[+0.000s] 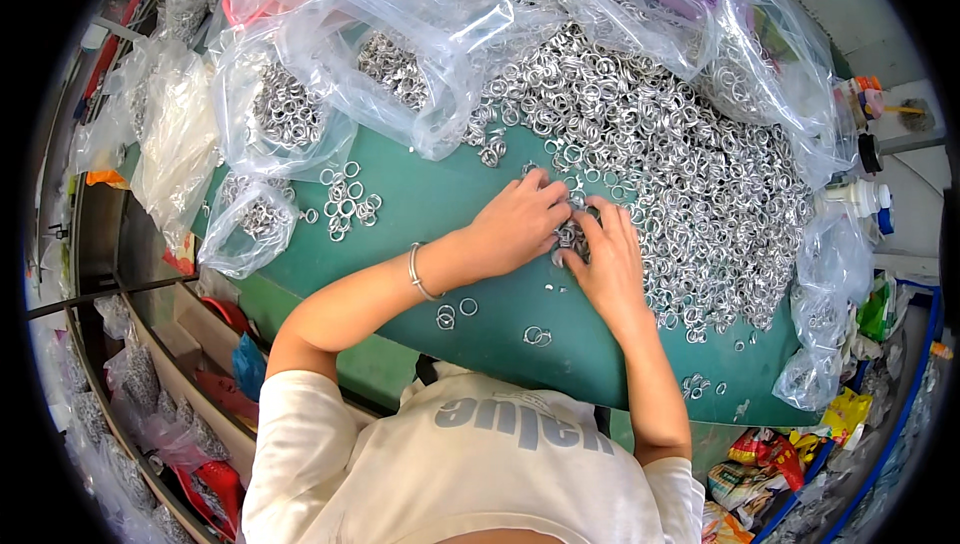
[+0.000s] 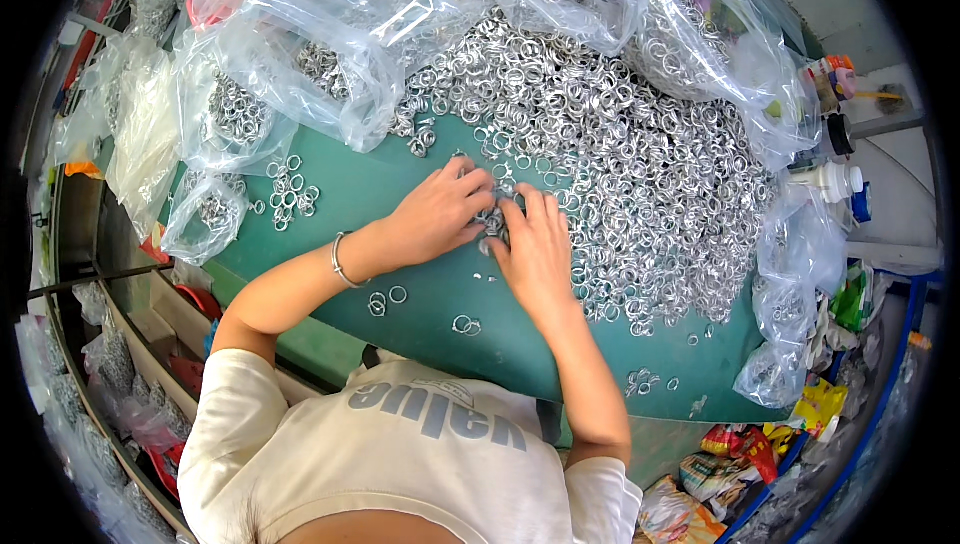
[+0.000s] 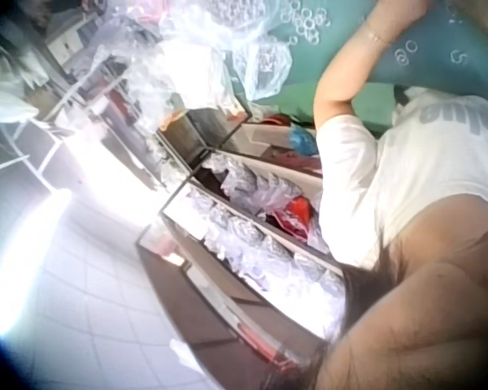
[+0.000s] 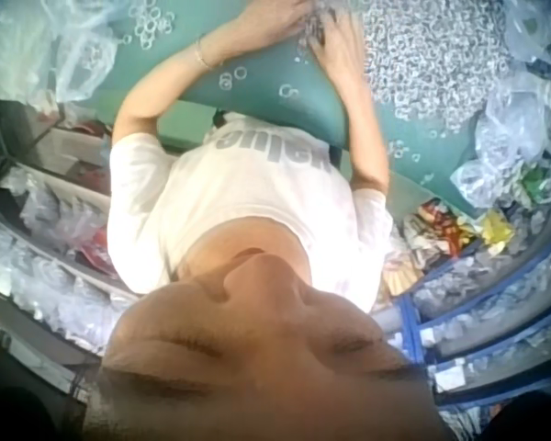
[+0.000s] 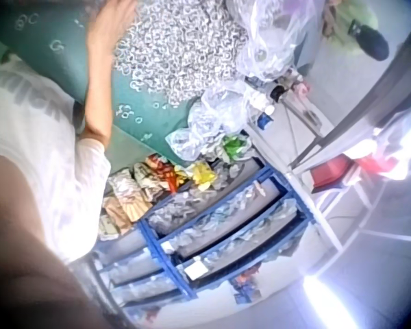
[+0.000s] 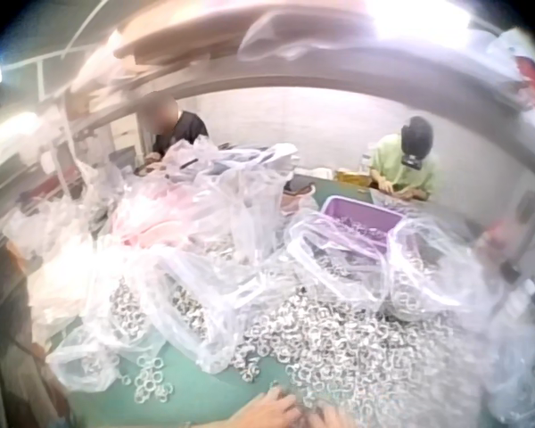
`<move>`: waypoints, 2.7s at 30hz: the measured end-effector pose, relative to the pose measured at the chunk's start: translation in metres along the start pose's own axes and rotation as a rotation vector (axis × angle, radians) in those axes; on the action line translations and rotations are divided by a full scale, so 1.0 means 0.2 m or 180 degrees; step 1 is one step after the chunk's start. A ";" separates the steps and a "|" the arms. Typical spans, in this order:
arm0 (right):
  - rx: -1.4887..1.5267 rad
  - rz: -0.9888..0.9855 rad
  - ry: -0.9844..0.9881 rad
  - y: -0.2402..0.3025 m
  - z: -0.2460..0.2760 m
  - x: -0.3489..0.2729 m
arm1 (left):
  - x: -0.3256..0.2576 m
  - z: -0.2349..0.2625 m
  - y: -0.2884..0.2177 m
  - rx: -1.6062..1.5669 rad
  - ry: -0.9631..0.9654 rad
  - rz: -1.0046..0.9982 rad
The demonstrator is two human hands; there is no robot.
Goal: The person connects small metal rings by hand on a green workbench.
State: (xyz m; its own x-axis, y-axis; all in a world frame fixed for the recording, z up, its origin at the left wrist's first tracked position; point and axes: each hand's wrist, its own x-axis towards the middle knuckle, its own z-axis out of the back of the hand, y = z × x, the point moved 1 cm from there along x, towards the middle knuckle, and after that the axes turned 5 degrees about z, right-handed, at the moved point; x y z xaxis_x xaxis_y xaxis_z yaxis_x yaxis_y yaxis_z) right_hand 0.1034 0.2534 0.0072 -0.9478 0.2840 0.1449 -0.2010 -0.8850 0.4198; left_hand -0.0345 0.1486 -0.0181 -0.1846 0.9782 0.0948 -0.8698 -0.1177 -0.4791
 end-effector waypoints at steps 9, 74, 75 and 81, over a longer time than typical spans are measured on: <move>0.3388 -0.1552 -0.0887 -0.18 0.09 -0.01 | -0.03 0.12 0.13 -0.3812 -0.0502 0.1567; 0.4324 -0.0589 0.0306 0.31 0.00 -0.01 | -0.37 0.12 -0.03 -0.5950 0.0073 0.2240; 0.3635 -0.0201 0.0289 0.37 0.01 0.00 | -0.37 0.14 -0.06 -0.7073 0.0385 0.2333; 0.2139 0.0423 -0.0348 0.37 0.00 0.03 | -0.58 0.22 0.03 -0.5935 -0.0768 0.2382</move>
State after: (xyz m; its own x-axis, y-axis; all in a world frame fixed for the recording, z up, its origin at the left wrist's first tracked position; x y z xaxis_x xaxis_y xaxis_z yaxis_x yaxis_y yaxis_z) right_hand 0.0828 0.1894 0.0400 -0.9163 0.2556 0.3082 0.1454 -0.5046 0.8510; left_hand -0.0394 0.0268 0.0063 -0.3961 0.7736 -0.4946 0.8030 0.0307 -0.5951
